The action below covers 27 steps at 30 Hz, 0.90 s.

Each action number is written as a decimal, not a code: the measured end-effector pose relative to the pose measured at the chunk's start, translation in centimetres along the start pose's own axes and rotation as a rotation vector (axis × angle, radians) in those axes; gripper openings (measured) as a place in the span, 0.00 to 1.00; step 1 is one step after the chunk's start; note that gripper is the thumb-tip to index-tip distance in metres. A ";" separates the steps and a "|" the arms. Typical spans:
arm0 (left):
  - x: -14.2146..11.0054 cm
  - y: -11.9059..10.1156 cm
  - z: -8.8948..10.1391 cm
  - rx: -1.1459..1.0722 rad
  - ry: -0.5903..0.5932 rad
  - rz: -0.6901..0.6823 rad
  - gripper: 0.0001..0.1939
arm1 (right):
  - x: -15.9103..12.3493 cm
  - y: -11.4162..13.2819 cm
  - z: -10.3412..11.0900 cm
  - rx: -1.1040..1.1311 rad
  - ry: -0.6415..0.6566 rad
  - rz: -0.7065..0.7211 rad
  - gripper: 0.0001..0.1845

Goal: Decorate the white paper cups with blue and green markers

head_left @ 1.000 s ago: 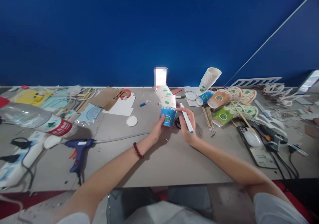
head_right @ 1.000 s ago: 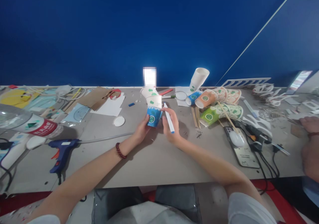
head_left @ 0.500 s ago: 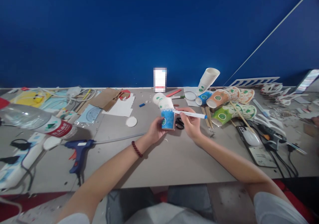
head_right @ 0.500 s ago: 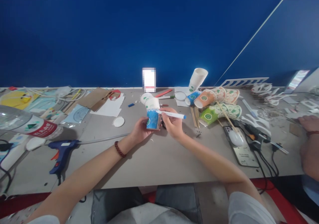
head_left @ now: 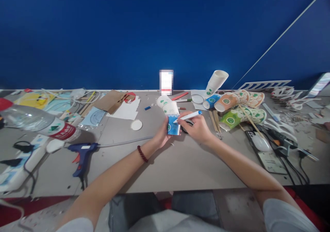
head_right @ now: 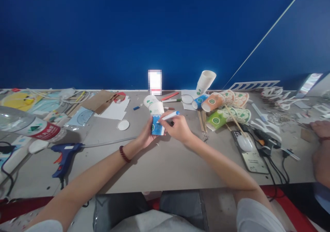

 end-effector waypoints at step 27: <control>-0.4 -0.1 -0.5 0.102 -0.032 -0.119 0.32 | -0.3 1.2 -0.4 -0.174 0.145 0.035 0.11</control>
Point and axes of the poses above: each hand's wrist, its own x-axis towards the middle knuckle, its own z-axis out of the back of the hand, y = z × x, the point moved 6 cm from there along x, towards the middle knuckle
